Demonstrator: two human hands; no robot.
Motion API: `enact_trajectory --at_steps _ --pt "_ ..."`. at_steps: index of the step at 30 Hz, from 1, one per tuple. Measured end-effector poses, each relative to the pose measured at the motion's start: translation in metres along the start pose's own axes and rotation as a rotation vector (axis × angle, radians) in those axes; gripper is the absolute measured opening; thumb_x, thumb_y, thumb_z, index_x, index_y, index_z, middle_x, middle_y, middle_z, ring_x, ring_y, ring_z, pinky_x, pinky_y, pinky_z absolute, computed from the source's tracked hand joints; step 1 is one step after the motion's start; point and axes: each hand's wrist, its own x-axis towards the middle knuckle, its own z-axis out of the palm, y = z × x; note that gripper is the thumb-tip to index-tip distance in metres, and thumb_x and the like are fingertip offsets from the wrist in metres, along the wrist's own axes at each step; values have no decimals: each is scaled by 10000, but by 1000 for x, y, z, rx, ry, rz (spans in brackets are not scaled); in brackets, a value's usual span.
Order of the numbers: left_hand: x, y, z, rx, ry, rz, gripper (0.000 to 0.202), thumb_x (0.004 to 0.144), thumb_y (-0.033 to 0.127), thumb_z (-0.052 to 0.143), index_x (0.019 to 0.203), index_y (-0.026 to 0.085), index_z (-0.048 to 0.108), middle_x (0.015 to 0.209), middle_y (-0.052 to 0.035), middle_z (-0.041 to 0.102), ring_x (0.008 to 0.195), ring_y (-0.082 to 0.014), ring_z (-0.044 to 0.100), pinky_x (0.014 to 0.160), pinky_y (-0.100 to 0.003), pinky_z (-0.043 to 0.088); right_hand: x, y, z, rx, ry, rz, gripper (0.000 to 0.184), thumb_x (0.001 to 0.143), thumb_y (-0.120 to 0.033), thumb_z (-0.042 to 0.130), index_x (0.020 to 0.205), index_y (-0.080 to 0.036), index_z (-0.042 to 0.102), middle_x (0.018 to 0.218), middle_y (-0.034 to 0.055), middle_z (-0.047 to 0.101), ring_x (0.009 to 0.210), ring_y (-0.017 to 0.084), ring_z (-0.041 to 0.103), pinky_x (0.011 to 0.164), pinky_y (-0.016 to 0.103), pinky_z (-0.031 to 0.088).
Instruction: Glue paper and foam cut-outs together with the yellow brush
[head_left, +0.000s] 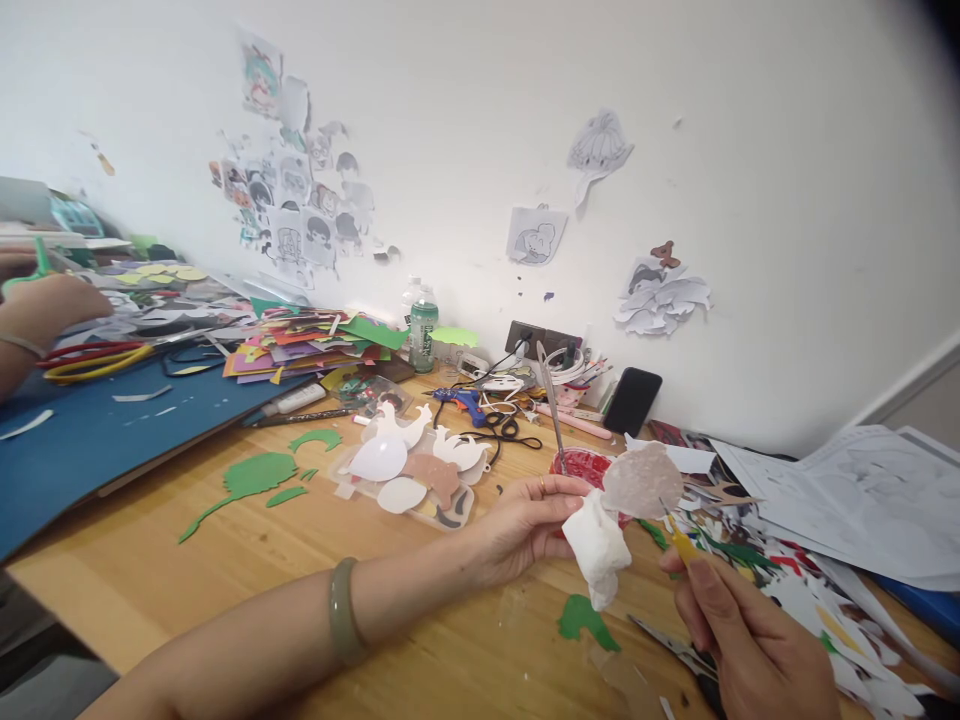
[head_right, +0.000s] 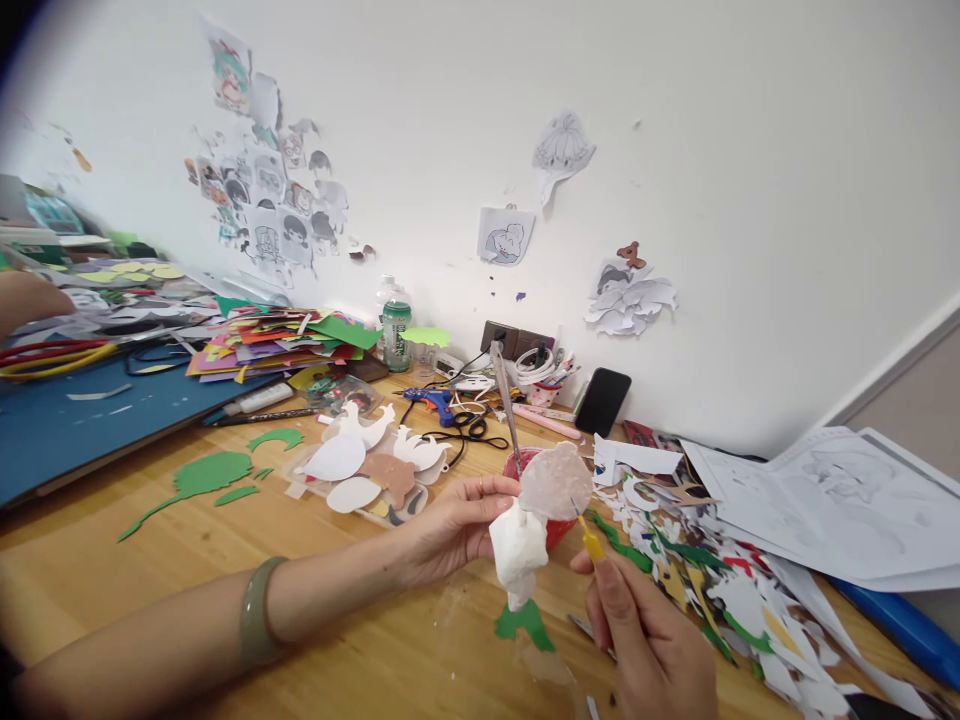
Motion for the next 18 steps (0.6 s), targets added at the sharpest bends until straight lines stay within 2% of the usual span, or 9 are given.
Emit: enact_trajectory --at_steps 6,10,14,18 --pt "-1 -1 1 4 7 -7 220 674 149 701 873 100 620 811 -58 623 667 -122 606 601 -230 503 0 -2 0 -42 -10 -8 303 816 -485 470 802 -200 572 479 -41 383 476 118 382 461 237 333" --pt "-1 -1 2 11 3 -6 218 676 158 702 872 107 621 815 -60 632 666 -126 609 607 -235 503 0 -8 2 -56 30 -27 358 785 -529 484 771 -191 600 465 -29 400 456 127 411 438 245 348" --pt "-1 -1 1 19 -11 3 214 680 165 699 874 109 625 823 -63 637 681 -132 615 613 -235 502 1 -18 6 -120 76 -100 466 743 -625 452 771 -197 632 459 -5 439 454 158 470 411 262 367" --pt "-1 -1 1 37 17 -7 219 670 172 707 865 112 626 817 -53 629 672 -126 611 606 -231 496 1 -26 6 -228 84 -174 464 744 -627 433 782 -219 651 471 14 492 473 181 521 400 269 381"
